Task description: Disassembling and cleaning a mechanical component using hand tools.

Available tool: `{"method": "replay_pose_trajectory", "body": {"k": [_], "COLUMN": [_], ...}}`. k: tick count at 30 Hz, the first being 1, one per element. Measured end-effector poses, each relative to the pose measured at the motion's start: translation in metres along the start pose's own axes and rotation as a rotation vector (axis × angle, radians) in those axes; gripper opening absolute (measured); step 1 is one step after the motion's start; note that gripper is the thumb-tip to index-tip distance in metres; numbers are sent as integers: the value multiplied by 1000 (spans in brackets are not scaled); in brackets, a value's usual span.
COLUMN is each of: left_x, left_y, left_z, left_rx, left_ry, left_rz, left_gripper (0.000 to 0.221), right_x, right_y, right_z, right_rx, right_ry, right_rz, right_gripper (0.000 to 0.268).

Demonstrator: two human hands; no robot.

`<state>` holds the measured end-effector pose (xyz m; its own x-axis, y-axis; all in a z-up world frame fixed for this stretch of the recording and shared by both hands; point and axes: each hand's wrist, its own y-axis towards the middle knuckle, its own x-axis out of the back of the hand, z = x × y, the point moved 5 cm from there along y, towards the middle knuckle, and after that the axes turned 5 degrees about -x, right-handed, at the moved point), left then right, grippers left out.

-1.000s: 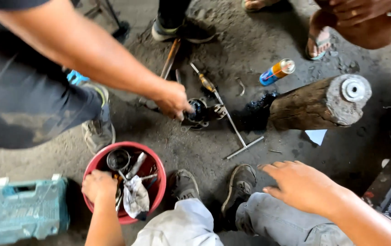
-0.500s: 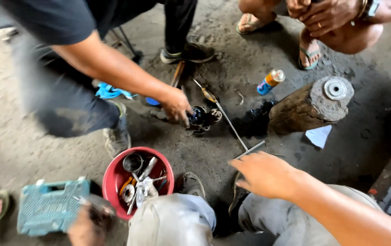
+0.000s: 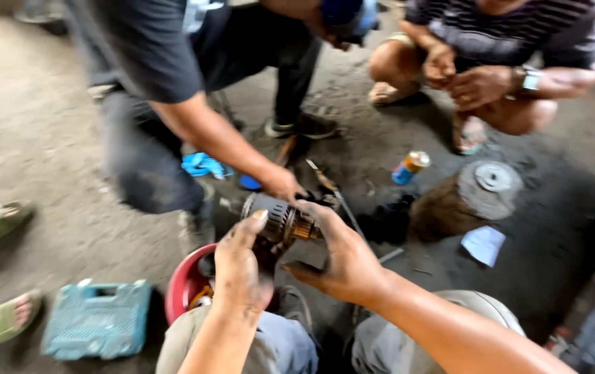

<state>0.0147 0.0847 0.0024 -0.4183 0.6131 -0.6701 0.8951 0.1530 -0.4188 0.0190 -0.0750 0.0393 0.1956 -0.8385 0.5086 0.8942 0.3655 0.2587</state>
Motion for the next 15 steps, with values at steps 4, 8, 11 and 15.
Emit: {"method": "replay_pose_trajectory", "body": {"k": [4, 8, 11, 15], "left_x": [13, 3, -34, -18], "left_y": [13, 11, -8, -42], "left_z": [47, 59, 39, 96], "left_rx": [88, 129, 176, -144], "left_ry": [-10, 166, 631, 1829], "left_rz": [-75, -231, 46, 895], "left_gripper": [23, 28, 31, 49], "right_x": [4, 10, 32, 52], "right_y": [-7, -12, -4, 18], "right_z": [-29, -58, -61, -87], "right_rx": [-1, -163, -293, -456], "right_ry": [-49, 66, 106, -121], "right_rz": [-116, -171, -131, -11], "right_gripper": [69, 69, 66, 55]}}
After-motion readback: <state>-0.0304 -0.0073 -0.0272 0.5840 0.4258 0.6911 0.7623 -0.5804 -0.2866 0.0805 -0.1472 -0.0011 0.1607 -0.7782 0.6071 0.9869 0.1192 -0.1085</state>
